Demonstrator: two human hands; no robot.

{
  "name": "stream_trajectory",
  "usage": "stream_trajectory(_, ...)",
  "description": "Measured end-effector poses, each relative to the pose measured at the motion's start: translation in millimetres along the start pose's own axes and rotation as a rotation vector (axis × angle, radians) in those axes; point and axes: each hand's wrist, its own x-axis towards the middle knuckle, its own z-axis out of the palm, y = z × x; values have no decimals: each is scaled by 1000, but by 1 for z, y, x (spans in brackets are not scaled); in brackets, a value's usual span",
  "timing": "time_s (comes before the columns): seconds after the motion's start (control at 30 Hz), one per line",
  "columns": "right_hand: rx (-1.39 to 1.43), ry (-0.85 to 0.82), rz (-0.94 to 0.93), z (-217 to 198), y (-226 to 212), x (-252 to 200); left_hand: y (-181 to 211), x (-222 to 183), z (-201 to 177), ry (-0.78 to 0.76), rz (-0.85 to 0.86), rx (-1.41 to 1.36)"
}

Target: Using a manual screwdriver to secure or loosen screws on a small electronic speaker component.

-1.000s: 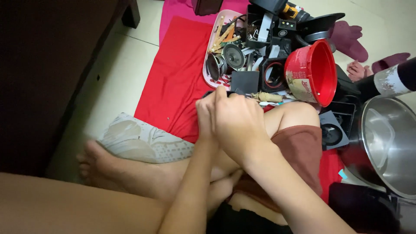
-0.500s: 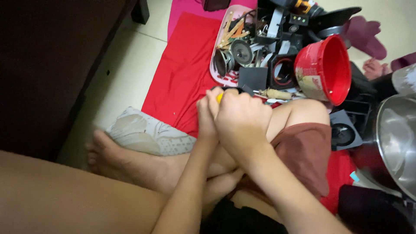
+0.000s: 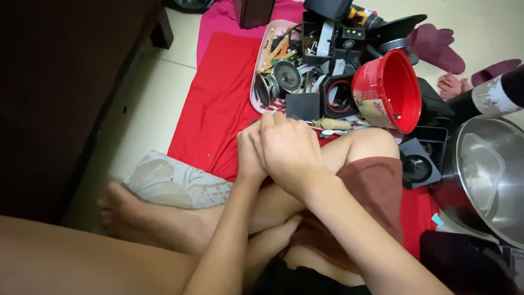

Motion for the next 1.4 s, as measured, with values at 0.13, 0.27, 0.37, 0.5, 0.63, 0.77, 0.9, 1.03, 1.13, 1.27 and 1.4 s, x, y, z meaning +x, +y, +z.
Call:
stream_trajectory(0.13,-253,226,170,21,-15,4,-8,-11,5,30,-60,18)
stream_trajectory(0.27,-357,284,394,32,-33,7,-21,-17,0,61,-130,40)
stream_trajectory(0.37,-275,200,373,27,-39,7,-25,-10,-8,61,-158,41)
stream_trajectory(0.5,16,-173,338,-3,-20,8,-18,0,-9,71,-149,38)
stream_trajectory(0.63,84,-244,123,-15,-4,5,-28,5,-1,75,-128,65)
stream_trajectory(0.77,95,-306,93,-29,-6,0,-3,-2,3,74,-96,151)
stream_trajectory(0.9,211,-413,305,-21,-2,6,-24,-12,12,154,-25,210)
stream_trajectory(1.03,311,-378,451,-31,-14,7,9,-21,14,165,-9,125)
stream_trajectory(1.13,328,-322,504,-33,-21,5,24,-16,9,129,-47,125)
stream_trajectory(1.27,237,-249,497,-24,-14,2,27,-10,9,90,-37,175)
stream_trajectory(1.4,177,-318,408,-34,-6,4,25,-4,12,48,-9,190)
